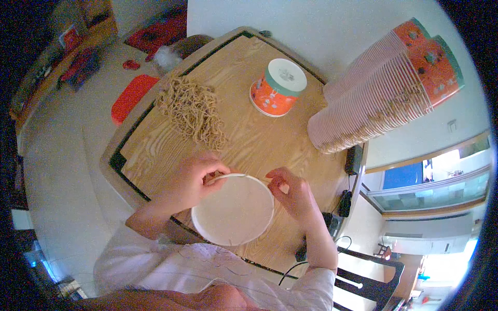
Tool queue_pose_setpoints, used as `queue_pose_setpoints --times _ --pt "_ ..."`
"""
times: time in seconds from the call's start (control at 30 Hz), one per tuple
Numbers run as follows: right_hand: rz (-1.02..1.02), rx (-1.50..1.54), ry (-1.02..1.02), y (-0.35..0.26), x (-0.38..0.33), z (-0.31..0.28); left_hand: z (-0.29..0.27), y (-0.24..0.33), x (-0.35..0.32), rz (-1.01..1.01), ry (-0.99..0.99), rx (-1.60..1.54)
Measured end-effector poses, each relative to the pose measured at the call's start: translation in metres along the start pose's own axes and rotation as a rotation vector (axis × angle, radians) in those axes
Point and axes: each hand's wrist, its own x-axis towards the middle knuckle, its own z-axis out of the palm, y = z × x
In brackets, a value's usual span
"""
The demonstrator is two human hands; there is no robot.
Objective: Attaching elastic strings to paper cups for packaging or assembly.
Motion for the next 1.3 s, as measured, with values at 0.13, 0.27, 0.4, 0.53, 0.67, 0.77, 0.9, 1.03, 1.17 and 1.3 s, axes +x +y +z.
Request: queue_pose_setpoints --times 0.13,0.27,0.4,0.53,0.67,0.77,0.9,1.03,1.17,1.3 --pt "-0.05 0.071 0.031 0.0 0.004 0.013 0.01 0.009 -0.012 0.024 -0.071 -0.013" --pt "-0.053 0.135 0.056 -0.004 0.007 0.023 0.017 0.002 -0.017 0.007 -0.129 -0.089" --pt "-0.057 0.148 -0.003 0.005 0.006 0.032 0.029 -0.019 -0.018 -0.036 -0.161 -0.183" --pt "-0.017 0.125 -0.05 0.005 0.007 0.035 0.046 -0.055 -0.009 -0.238 -0.141 -0.39" --pt "-0.039 0.086 -0.022 0.01 0.008 0.037 0.048 -0.048 0.007 -0.258 -0.228 -0.402" --pt "-0.071 0.063 -0.015 0.007 0.008 0.036 0.052 -0.047 0.011 -0.294 -0.305 -0.401" --pt "-0.106 0.02 0.02 0.003 0.004 0.032 0.057 -0.057 0.006 -0.256 -0.356 -0.494" --pt "-0.043 0.031 0.036 0.008 -0.002 0.027 0.055 -0.061 -0.003 -0.235 -0.385 -0.475" --pt "-0.028 -0.019 0.043 0.011 -0.01 0.016 0.046 -0.058 -0.009 -0.245 -0.446 -0.54" --pt "-0.048 -0.03 -0.002 0.014 -0.02 0.01 0.038 -0.047 -0.018 -0.271 -0.464 -0.493"
